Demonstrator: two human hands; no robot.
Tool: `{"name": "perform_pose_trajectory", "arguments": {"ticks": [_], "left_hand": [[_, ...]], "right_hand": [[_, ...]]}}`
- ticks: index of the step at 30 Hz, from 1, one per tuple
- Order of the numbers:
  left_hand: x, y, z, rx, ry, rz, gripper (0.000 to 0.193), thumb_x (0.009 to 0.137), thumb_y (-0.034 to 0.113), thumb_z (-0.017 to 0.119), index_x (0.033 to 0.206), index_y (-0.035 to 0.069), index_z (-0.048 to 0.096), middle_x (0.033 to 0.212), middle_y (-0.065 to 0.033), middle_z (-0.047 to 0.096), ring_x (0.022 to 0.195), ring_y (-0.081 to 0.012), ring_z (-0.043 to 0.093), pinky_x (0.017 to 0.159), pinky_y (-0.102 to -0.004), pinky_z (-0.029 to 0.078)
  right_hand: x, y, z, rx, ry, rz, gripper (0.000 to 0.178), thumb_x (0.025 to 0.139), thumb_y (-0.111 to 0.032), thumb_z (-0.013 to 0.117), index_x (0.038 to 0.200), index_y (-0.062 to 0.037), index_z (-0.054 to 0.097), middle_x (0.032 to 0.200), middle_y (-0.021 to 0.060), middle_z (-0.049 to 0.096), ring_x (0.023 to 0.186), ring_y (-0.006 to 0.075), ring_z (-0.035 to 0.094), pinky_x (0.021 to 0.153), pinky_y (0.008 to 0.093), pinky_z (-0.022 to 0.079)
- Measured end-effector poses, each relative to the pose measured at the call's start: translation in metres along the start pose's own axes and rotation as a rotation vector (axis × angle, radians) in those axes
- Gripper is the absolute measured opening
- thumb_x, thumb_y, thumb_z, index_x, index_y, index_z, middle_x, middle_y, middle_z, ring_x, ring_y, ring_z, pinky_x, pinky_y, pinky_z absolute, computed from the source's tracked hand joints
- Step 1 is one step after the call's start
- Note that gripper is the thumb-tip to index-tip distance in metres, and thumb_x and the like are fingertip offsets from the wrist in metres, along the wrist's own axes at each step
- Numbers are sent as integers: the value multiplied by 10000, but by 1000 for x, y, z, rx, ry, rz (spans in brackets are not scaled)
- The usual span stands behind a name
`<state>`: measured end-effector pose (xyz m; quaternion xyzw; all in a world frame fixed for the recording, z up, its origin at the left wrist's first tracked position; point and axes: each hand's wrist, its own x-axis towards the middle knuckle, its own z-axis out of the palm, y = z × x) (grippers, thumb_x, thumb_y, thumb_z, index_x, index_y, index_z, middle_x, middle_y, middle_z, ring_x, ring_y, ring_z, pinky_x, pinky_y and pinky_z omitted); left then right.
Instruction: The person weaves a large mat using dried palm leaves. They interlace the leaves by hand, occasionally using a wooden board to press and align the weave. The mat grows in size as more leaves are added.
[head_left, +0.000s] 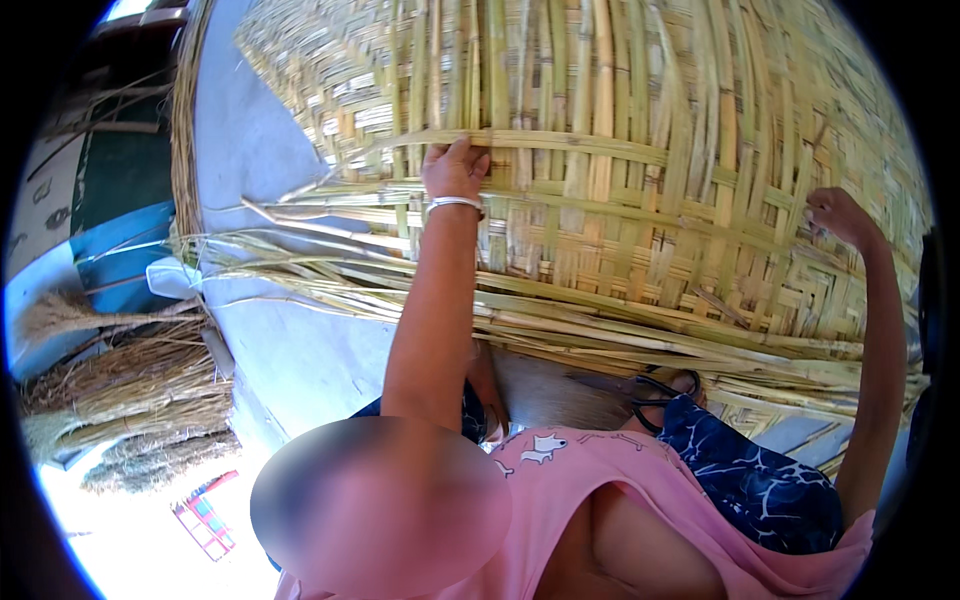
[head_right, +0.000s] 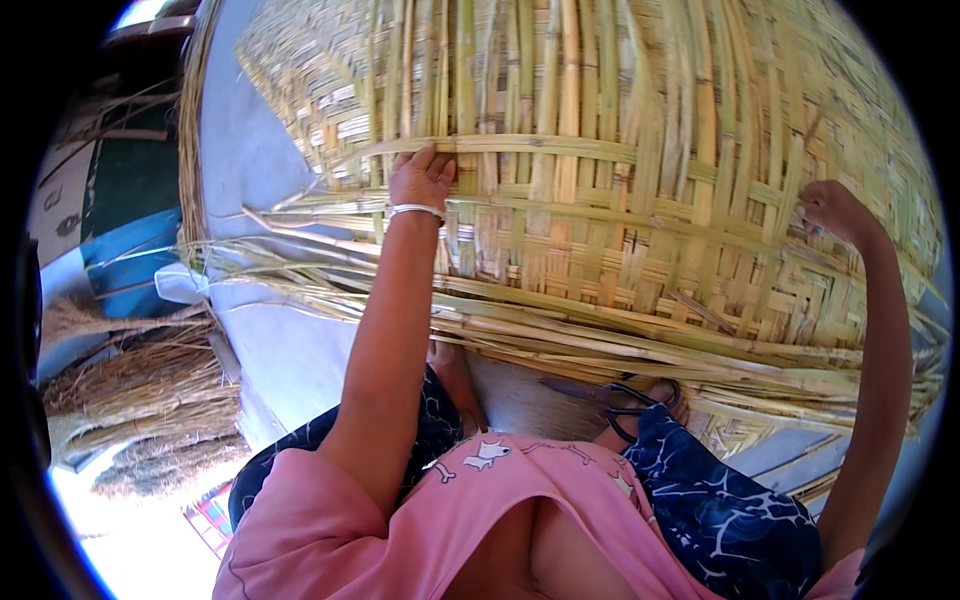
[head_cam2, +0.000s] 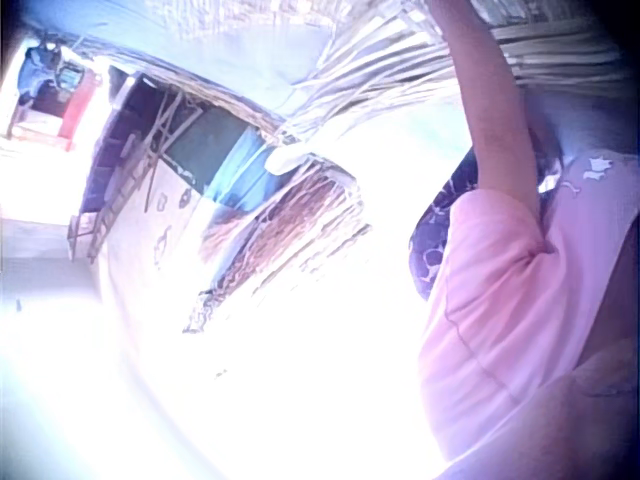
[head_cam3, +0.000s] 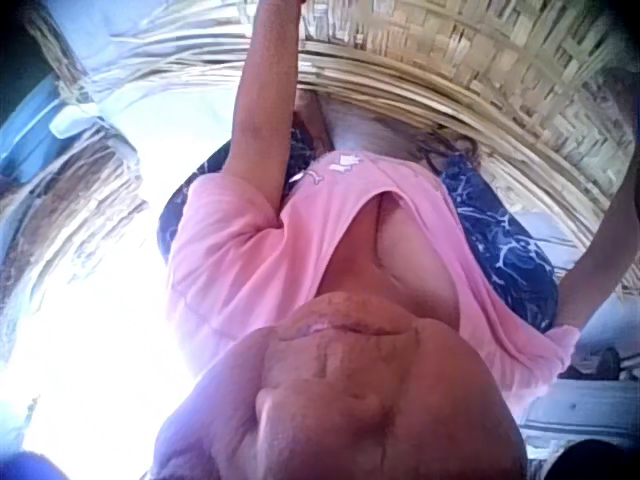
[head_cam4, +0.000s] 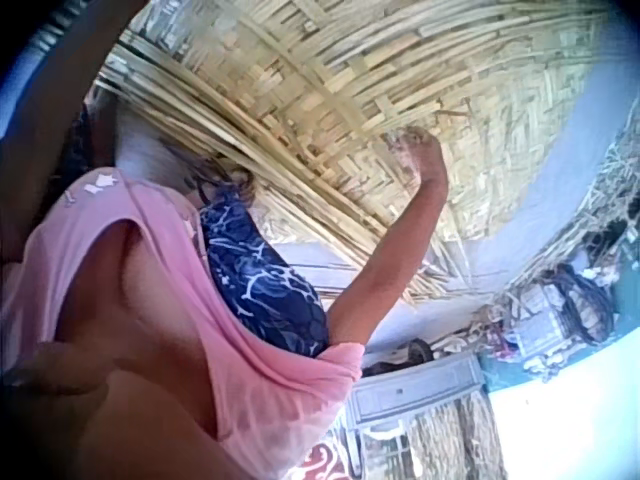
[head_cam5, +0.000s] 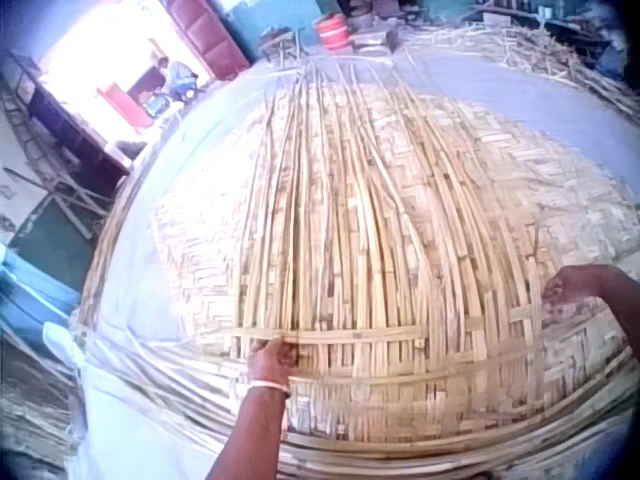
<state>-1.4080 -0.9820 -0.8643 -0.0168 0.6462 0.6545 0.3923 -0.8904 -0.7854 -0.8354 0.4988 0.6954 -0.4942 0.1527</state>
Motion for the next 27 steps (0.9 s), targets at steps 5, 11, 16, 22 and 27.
{"name": "perform_pose_trajectory", "arguments": {"ticks": [5, 11, 16, 22, 27], "left_hand": [[-1, -8, -6, 30, 17, -13, 219, 828, 64, 628, 1015, 92, 517, 880, -78, 589, 785, -256, 614, 612, -361, 529], [12, 1, -2, -78, 85, -248, 131, 898, 164, 549, 964, 53, 527, 839, -96, 581, 723, -248, 592, 616, -383, 508], [13, -1, -2, -139, 148, -232, 157, 928, 210, 475, 933, 59, 517, 800, -85, 590, 622, -205, 560, 526, -342, 465], [17, 0, -2, -115, 202, -102, 173, 931, 224, 466, 892, 74, 544, 720, -86, 586, 581, -210, 540, 488, -317, 458], [41, 20, -23, -56, 239, -17, 153, 929, 223, 472, 906, 86, 536, 718, -67, 575, 594, -198, 555, 457, -307, 447]], "right_hand": [[6, 18, 2, 141, 79, -42, 243, 866, -243, 579, 757, -33, 525, 675, 15, 499, 615, 108, 490, 586, 283, 417], [16, 52, -1, -43, 141, -108, 270, 874, -292, 552, 766, -50, 495, 649, -13, 404, 601, 97, 403, 579, 285, 383], [11, 34, 7, 91, 111, -153, 270, 874, -288, 532, 745, -64, 452, 644, -3, 359, 594, 111, 339, 570, 303, 335], [9, 37, 11, -23, 226, -164, 257, 877, -258, 517, 753, -43, 448, 655, 2, 378, 604, 122, 361, 574, 318, 342], [-4, 27, 7, -41, 213, -114, 249, 890, -246, 503, 790, -18, 489, 673, 11, 415, 626, 124, 397, 590, 320, 361]]}}
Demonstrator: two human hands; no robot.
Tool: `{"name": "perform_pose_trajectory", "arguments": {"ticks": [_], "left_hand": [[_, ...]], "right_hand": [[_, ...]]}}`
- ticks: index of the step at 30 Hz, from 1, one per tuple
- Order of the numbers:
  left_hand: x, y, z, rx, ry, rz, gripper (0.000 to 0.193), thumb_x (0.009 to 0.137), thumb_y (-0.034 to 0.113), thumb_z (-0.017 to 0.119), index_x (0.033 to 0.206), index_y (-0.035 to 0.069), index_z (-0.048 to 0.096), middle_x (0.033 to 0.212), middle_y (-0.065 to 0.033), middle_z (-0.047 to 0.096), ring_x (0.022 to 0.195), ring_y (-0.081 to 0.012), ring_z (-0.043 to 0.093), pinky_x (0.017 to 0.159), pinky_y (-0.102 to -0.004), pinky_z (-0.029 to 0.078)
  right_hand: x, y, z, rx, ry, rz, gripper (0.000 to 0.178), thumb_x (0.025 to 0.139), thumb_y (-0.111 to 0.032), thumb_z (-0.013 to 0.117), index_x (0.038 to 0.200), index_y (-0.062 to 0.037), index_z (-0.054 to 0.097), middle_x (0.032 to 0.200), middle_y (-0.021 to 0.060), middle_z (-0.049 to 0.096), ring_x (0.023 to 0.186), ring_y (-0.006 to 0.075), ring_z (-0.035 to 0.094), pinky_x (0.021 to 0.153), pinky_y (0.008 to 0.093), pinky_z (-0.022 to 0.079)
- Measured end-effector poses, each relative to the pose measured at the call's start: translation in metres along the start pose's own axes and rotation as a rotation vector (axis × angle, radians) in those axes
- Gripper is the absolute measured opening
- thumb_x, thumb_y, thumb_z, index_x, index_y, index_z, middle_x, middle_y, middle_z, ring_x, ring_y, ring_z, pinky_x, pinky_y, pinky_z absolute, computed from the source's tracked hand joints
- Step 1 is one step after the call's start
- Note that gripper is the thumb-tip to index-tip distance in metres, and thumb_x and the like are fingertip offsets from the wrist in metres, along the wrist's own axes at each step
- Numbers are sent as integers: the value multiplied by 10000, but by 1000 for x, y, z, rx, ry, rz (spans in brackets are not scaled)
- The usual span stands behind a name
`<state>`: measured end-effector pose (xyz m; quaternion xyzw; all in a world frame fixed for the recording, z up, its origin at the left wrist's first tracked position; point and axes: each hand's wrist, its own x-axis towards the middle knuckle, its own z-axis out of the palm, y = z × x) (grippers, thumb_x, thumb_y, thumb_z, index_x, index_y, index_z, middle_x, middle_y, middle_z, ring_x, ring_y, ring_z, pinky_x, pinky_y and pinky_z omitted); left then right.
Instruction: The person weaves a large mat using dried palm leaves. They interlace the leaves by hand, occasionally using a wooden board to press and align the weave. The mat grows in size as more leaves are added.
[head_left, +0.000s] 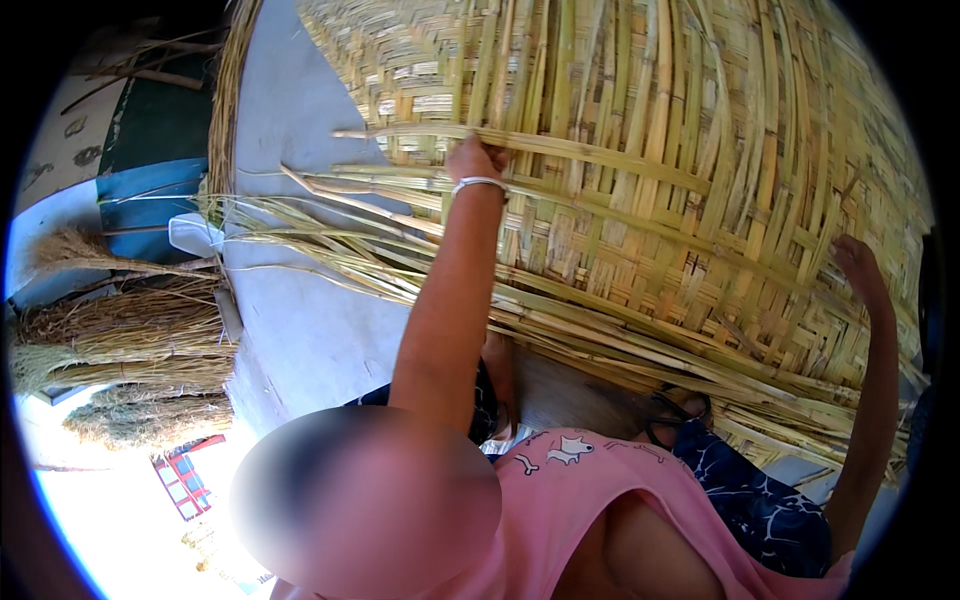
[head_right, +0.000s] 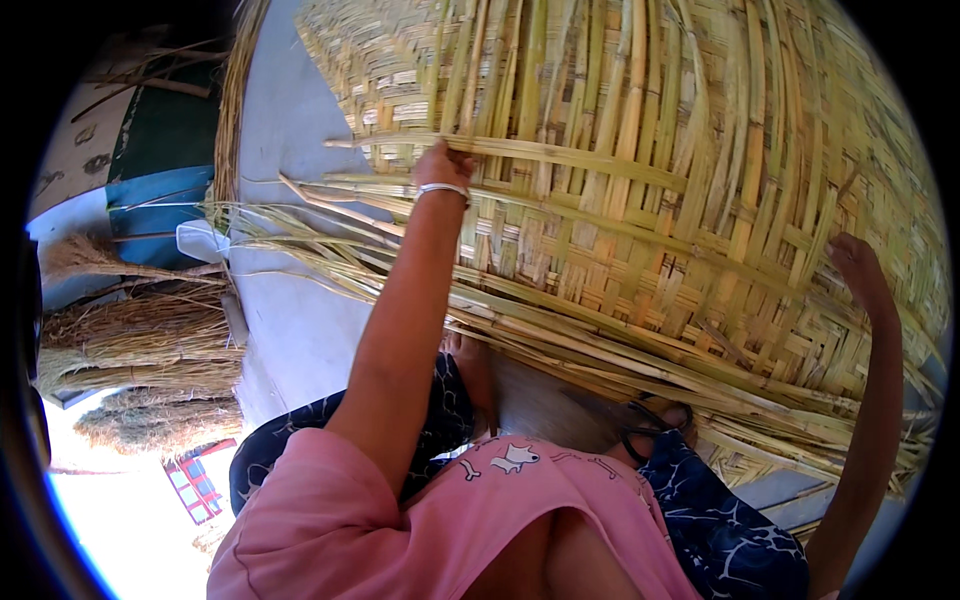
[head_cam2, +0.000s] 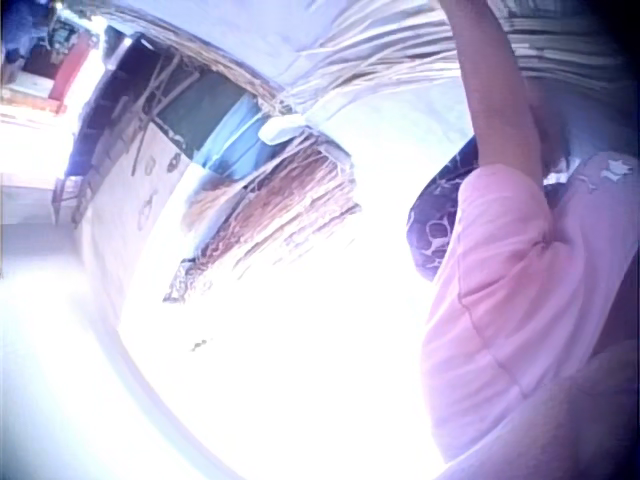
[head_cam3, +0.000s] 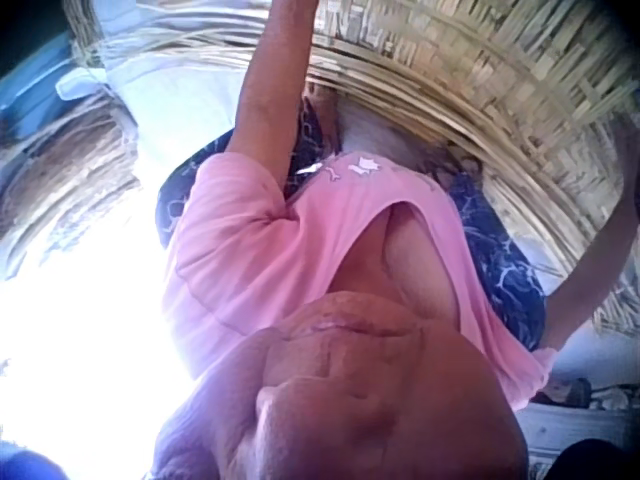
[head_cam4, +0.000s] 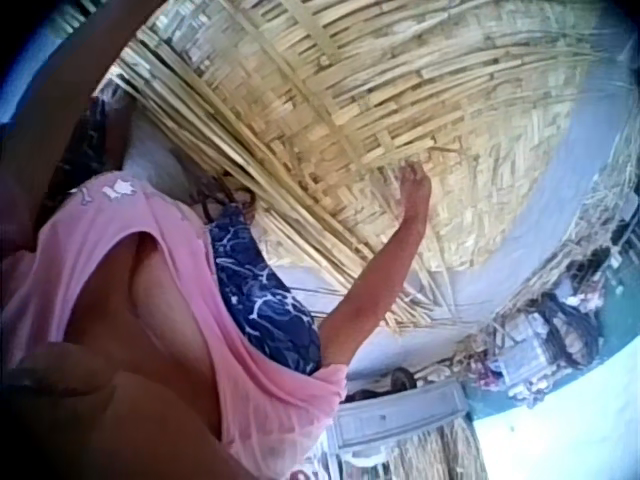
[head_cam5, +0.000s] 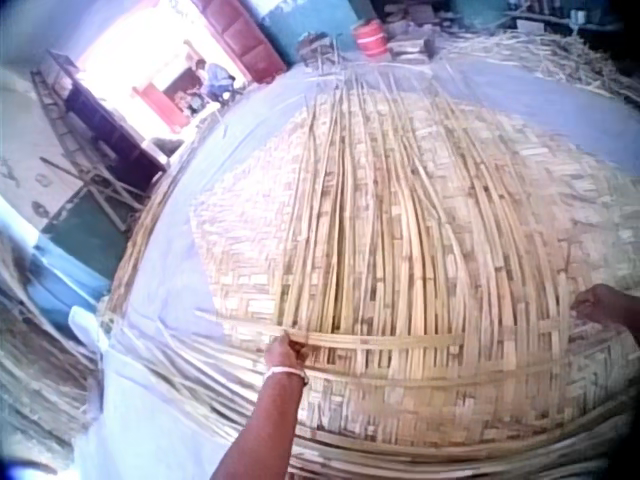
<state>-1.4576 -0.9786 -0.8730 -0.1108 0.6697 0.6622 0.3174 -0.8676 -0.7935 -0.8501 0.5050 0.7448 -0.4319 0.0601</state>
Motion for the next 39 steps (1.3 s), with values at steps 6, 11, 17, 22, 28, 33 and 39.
{"name": "perform_pose_trajectory", "arguments": {"ticks": [6, 11, 17, 22, 28, 33, 39], "left_hand": [[25, 17, -27, 215, 14, 52, 156, 898, 151, 513, 975, 16, 507, 727, -131, 602, 574, -246, 588, 439, -357, 462], [-5, 10, -10, 613, 299, 453, 214, 845, 166, 632, 963, 16, 536, 746, -163, 619, 576, -230, 600, 460, -340, 494], [-117, -59, 46, 1115, -360, 1182, 88, 818, 150, 641, 874, 82, 633, 910, -87, 651, 797, -251, 624, 652, -358, 512], [-156, -95, 99, 1471, -716, 1500, 165, 825, 205, 568, 921, 98, 649, 945, -70, 635, 957, -248, 574, 883, -408, 402], [-164, -87, 130, 1834, -937, 1183, 255, 884, 317, 502, 884, 106, 644, 897, -78, 643, 918, -256, 583, 831, -406, 405], [-113, -109, 118, 1793, -1171, 1208, 165, 808, 284, 552, 913, 190, 637, 936, -55, 579, 811, -273, 618, 662, -411, 510], [-144, -91, 142, 1732, -1074, 999, 277, 877, 375, 522, 902, 116, 619, 804, -152, 640, 779, -358, 605, 690, -441, 477]], "right_hand": [[2, -21, 4, 20, -25, 59, 244, 912, -239, 500, 830, -11, 525, 693, 5, 437, 644, 123, 413, 614, 315, 375], [4, -16, 5, 53, -45, 55, 238, 922, -234, 506, 820, -20, 511, 690, 3, 427, 644, 118, 413, 622, 309, 380], [2, -19, 5, 58, -60, 101, 243, 933, -253, 502, 841, -29, 515, 710, 3, 435, 662, 116, 430, 654, 306, 406], [2, -18, 10, 69, 0, 87, 262, 932, -284, 511, 866, -30, 521, 714, 4, 445, 668, 116, 436, 649, 306, 407], [-4, -12, 9, 29, 7, 47, 269, 921, -292, 518, 879, -26, 527, 705, 40, 475, 673, 135, 451, 656, 315, 411], [-3, -12, 15, -192, 103, -100, 292, 874, -280, 532, 956, -3, 570, 800, 138, 600, 746, 258, 562, 704, 374, 435], [-12, -11, 11, -312, 173, -42, 311, 867, -355, 539, 876, -48, 583, 758, 126, 600, 731, 312, 574, 661, 428, 430]]}}
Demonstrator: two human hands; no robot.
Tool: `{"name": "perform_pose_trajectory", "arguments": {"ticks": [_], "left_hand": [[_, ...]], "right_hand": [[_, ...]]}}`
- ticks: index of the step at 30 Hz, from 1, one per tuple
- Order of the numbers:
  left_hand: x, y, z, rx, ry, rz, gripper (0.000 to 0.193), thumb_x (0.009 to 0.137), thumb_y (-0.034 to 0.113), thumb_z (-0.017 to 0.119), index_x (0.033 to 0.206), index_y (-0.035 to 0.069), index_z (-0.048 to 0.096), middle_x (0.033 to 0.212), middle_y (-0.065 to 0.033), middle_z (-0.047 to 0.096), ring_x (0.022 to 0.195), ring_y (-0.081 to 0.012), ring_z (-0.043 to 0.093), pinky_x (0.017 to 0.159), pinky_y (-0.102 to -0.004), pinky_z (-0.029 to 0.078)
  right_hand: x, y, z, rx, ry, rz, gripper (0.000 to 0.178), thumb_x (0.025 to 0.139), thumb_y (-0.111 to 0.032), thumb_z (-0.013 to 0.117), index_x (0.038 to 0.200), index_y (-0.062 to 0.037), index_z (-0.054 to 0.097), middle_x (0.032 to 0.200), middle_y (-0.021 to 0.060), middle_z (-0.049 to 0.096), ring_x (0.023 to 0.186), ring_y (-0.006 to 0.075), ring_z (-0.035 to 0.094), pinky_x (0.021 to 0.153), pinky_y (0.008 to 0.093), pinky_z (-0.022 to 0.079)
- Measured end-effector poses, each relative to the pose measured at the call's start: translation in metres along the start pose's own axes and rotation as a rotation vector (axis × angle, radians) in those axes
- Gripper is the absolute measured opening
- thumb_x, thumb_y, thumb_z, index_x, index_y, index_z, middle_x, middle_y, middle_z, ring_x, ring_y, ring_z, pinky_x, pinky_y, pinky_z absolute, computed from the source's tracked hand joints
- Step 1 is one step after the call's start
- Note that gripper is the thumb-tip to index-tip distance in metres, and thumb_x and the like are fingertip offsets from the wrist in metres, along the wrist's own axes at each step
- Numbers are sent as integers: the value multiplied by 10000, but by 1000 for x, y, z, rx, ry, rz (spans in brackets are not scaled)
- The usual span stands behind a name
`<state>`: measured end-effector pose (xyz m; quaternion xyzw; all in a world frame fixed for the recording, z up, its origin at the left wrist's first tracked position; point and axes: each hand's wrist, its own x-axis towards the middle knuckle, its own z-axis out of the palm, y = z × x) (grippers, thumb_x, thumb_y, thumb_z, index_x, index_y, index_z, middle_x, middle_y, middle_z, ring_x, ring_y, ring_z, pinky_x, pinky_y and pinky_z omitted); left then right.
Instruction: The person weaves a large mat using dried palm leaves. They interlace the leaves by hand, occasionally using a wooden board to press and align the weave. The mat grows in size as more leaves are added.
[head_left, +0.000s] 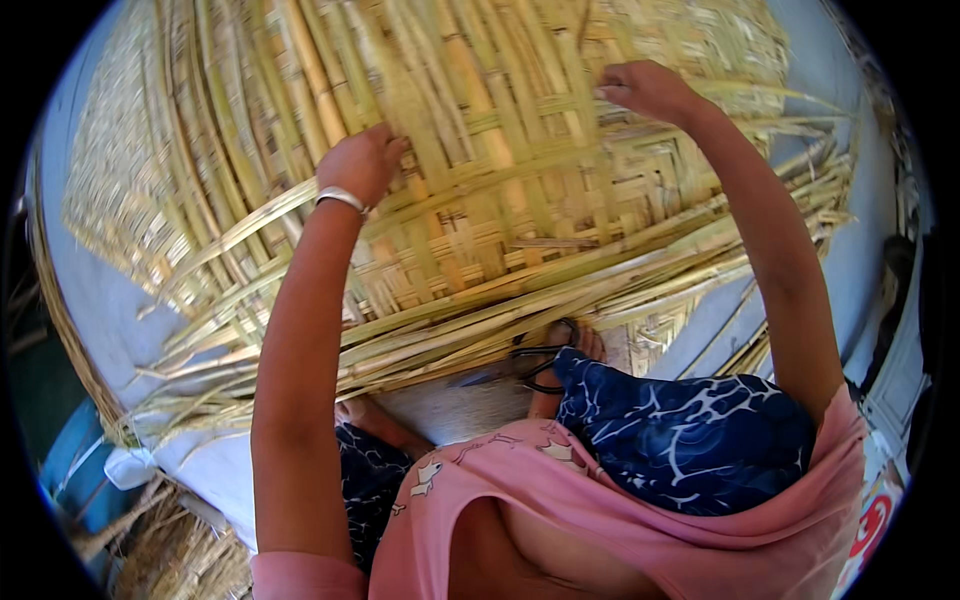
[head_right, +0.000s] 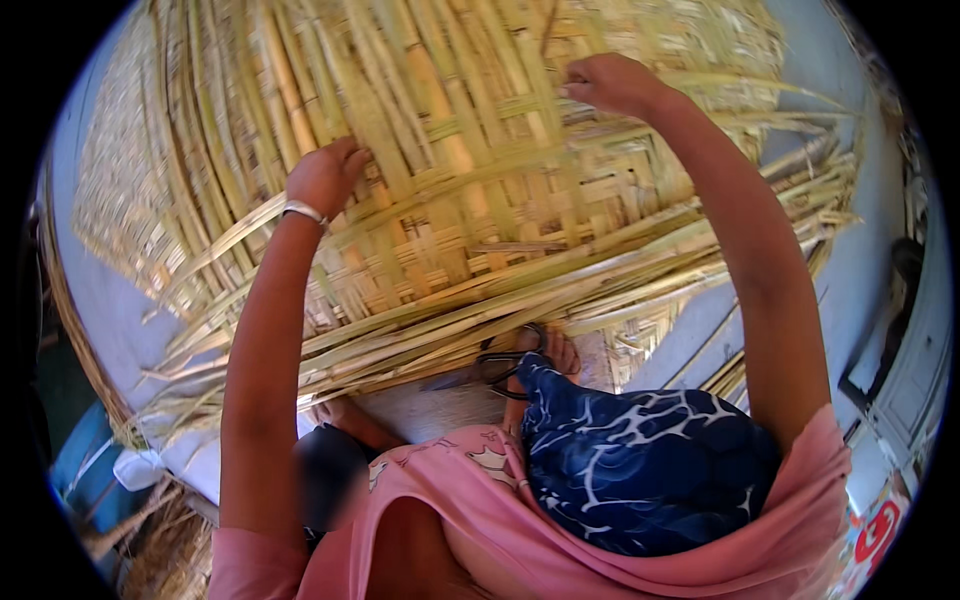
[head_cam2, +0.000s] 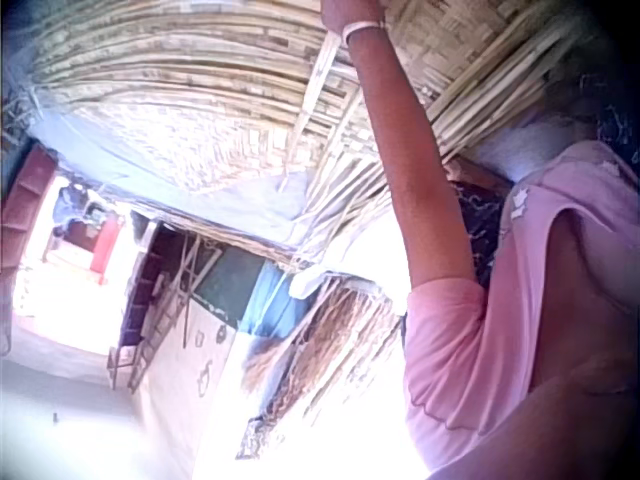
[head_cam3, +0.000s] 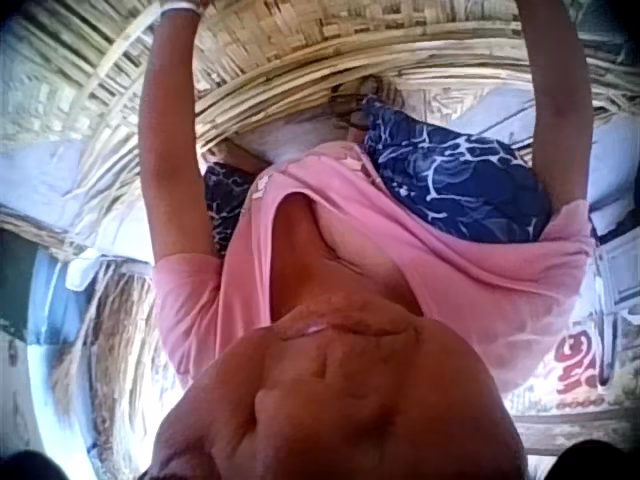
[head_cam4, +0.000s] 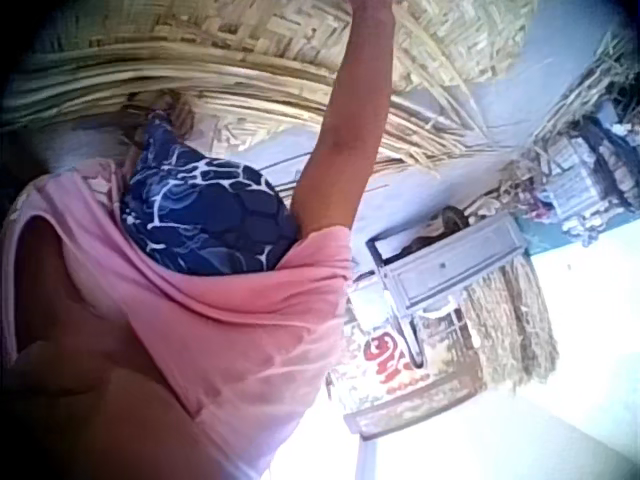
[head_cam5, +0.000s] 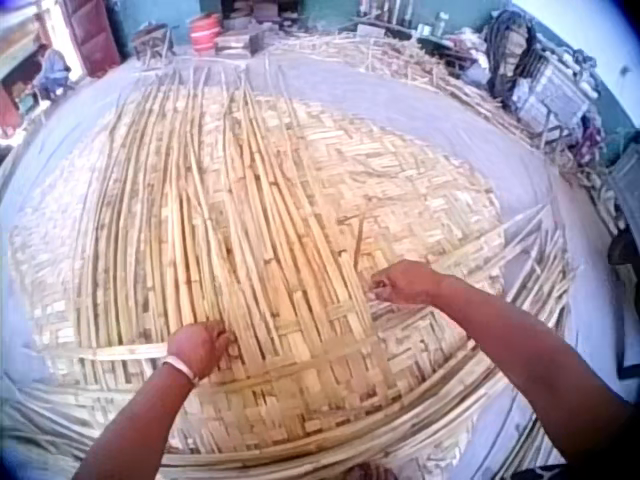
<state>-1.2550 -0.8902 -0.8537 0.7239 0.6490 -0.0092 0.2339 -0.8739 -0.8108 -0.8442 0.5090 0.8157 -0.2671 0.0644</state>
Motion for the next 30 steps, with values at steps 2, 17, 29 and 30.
{"name": "perform_pose_trajectory", "arguments": {"ticks": [2, 17, 29, 30], "left_hand": [[3, 7, -3, 43, -41, -19, 283, 876, 371, 524, 865, 98, 598, 778, -158, 630, 760, -361, 601, 679, -436, 477], [-36, 19, 1, 111, 126, 105, 257, 819, 272, 616, 986, 78, 608, 965, -125, 614, 920, -296, 580, 762, -399, 480], [-32, 89, 29, 274, 59, 218, 544, 813, 424, 599, 1291, 193, 478, 1256, -68, 451, 1179, -246, 409, 908, -461, 367], [-32, 85, 31, 286, 91, 248, 547, 812, 429, 597, 1293, 196, 481, 1227, -63, 467, 1155, -240, 422, 887, -452, 369]], "right_hand": [[2, -9, -6, -65, -55, 80, 299, 863, -360, 540, 868, -65, 586, 767, 123, 606, 736, 315, 576, 662, 438, 429], [-19, -28, 5, -224, -131, 116, 296, 862, -364, 531, 944, -89, 603, 843, 132, 638, 854, 329, 607, 737, 454, 467], [-18, -26, 7, -259, -16, 56, 266, 878, -346, 505, 946, -101, 582, 790, 145, 622, 789, 347, 598, 698, 459, 455], [-18, -24, 7, -237, -24, 45, 270, 878, -348, 503, 949, -100, 585, 798, 145, 624, 793, 347, 598, 704, 459, 454]]}}
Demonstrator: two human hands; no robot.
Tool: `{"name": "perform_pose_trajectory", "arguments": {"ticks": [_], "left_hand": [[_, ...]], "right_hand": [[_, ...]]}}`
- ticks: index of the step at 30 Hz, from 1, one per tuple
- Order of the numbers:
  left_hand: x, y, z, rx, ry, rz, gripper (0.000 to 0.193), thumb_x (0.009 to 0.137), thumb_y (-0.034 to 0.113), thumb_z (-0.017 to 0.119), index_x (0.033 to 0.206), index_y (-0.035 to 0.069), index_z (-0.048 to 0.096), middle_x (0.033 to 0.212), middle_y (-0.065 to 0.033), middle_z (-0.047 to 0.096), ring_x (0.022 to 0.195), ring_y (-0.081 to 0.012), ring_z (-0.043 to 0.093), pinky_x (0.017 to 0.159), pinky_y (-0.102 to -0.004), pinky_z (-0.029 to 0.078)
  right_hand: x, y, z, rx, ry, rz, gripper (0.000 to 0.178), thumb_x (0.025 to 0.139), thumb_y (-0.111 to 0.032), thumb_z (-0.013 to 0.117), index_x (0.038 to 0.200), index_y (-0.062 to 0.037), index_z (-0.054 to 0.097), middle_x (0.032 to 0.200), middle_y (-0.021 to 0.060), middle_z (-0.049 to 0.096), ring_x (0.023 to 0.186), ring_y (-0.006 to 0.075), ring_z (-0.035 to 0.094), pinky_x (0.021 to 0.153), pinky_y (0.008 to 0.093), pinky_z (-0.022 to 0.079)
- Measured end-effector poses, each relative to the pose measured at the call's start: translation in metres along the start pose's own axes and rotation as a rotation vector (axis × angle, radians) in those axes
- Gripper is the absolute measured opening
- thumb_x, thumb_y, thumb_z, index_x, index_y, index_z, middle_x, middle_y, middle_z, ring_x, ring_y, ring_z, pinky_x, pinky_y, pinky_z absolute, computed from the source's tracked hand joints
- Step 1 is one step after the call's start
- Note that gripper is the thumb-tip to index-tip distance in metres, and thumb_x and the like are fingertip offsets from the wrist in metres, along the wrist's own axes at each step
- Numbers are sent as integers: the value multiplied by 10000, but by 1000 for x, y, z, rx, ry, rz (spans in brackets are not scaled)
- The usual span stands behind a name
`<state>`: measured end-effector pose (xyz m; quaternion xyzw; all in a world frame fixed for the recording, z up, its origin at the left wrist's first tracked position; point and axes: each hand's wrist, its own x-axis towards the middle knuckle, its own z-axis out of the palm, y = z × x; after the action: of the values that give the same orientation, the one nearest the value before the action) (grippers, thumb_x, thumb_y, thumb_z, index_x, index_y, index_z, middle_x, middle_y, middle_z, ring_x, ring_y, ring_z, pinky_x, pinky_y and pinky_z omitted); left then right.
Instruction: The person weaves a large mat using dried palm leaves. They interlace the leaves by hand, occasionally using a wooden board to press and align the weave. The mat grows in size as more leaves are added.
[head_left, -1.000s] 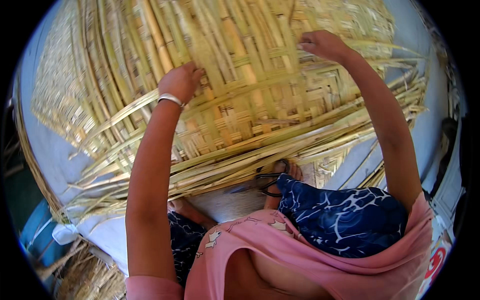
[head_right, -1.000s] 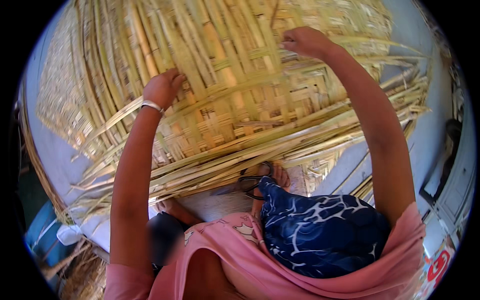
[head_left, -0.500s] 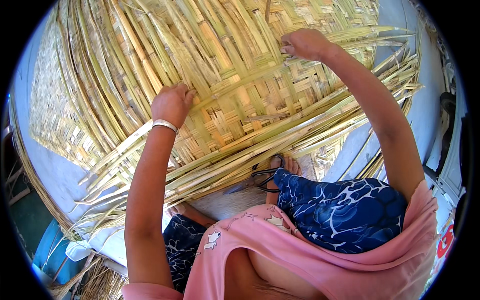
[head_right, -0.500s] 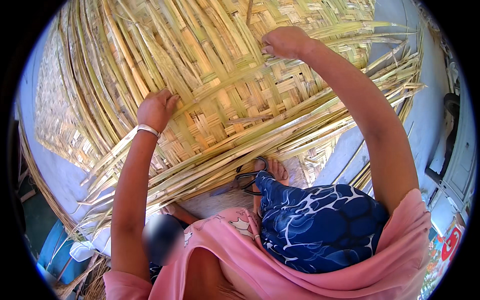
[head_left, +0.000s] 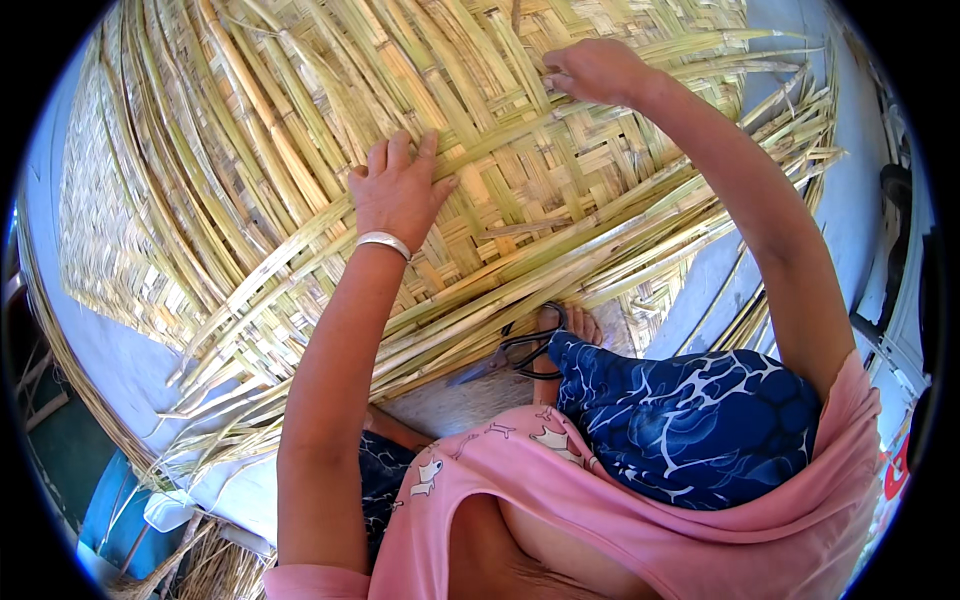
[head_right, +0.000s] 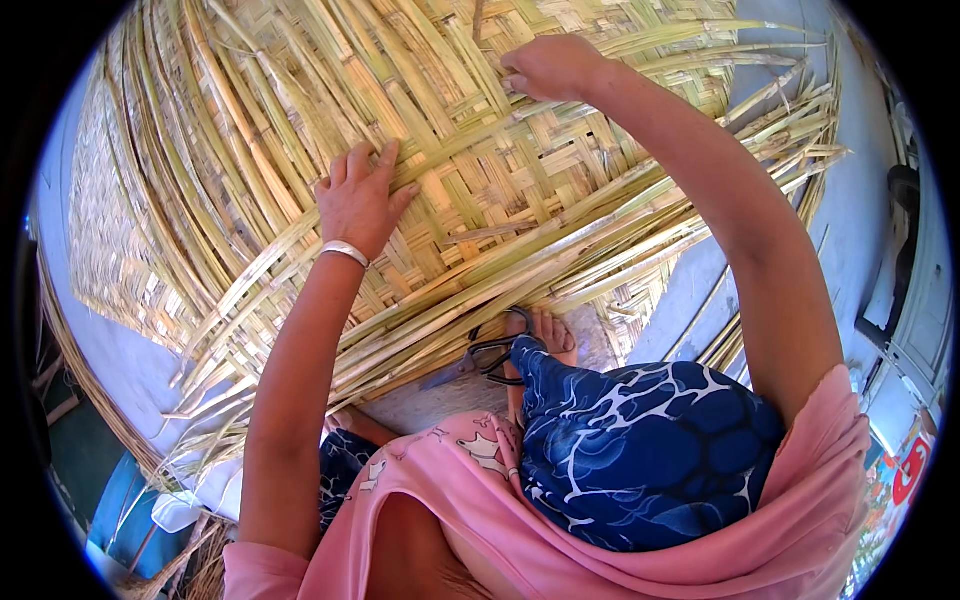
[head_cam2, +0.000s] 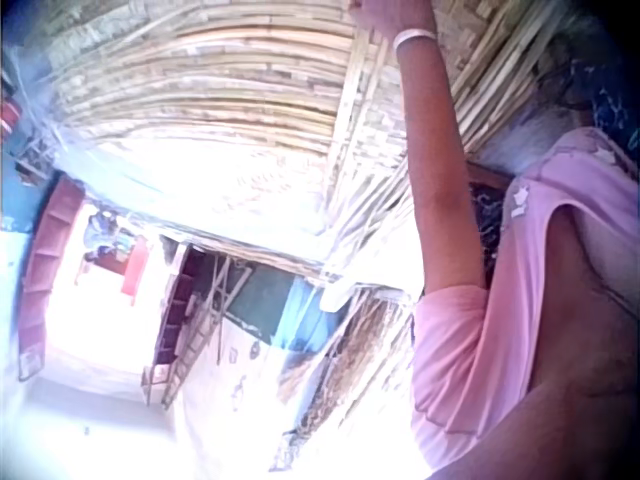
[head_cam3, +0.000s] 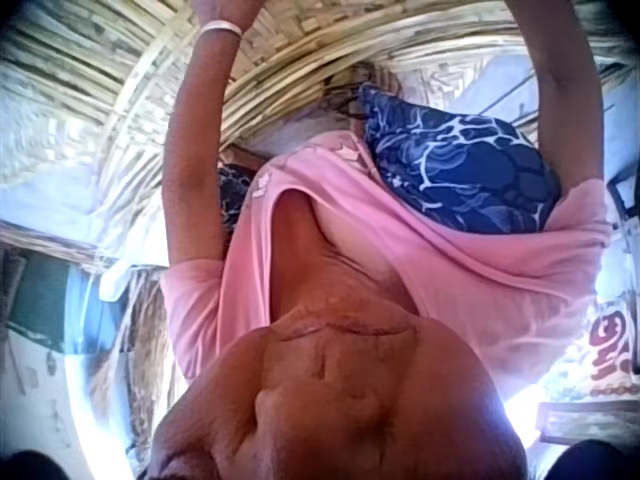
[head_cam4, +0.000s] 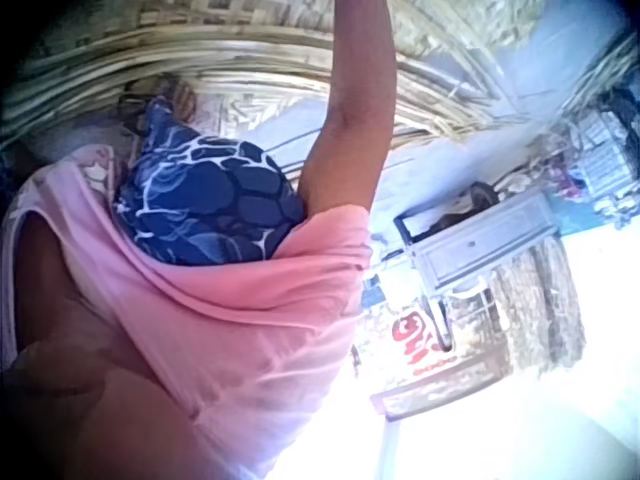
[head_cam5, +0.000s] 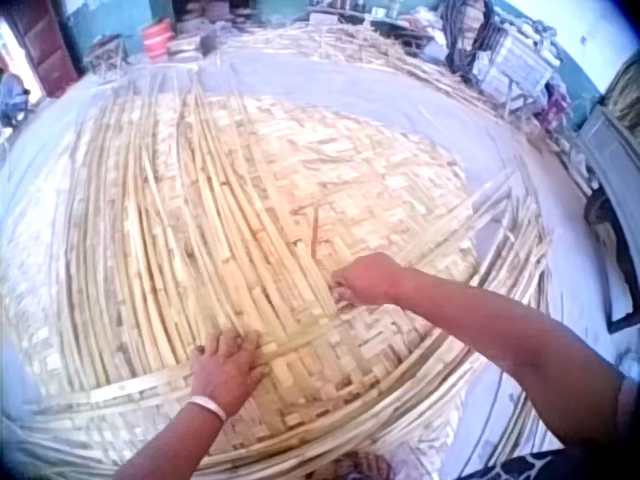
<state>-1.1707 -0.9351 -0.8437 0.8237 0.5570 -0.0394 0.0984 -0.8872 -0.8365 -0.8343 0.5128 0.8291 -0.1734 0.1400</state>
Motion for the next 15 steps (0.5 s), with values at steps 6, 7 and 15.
{"name": "perform_pose_trajectory", "arguments": {"ticks": [6, 7, 15], "left_hand": [[4, -2, -5, -5, -90, 68, 541, 821, 410, 590, 1297, 179, 482, 1156, -45, 497, 1082, -231, 452, 848, -440, 374], [3, -3, -5, -1, -91, 76, 539, 823, 408, 588, 1296, 173, 482, 1157, -44, 497, 1080, -231, 453, 848, -438, 374], [1, 5, -4, 61, -129, 98, 584, 829, 395, 582, 1335, 152, 422, 1205, -45, 481, 1143, -227, 432, 898, -447, 365]], "right_hand": [[-6, -6, -15, 25, -156, 18, 269, 859, -341, 516, 920, -96, 608, 830, 138, 633, 827, 333, 606, 728, 445, 462], [-6, -9, -18, 37, -168, 11, 269, 856, -338, 516, 913, -89, 602, 811, 147, 627, 811, 339, 603, 721, 446, 459], [-20, -22, 4, -334, 163, -17, 180, 805, -181, 565, 967, -103, 577, 895, 120, 605, 839, 288, 604, 701, 439, 481]]}}
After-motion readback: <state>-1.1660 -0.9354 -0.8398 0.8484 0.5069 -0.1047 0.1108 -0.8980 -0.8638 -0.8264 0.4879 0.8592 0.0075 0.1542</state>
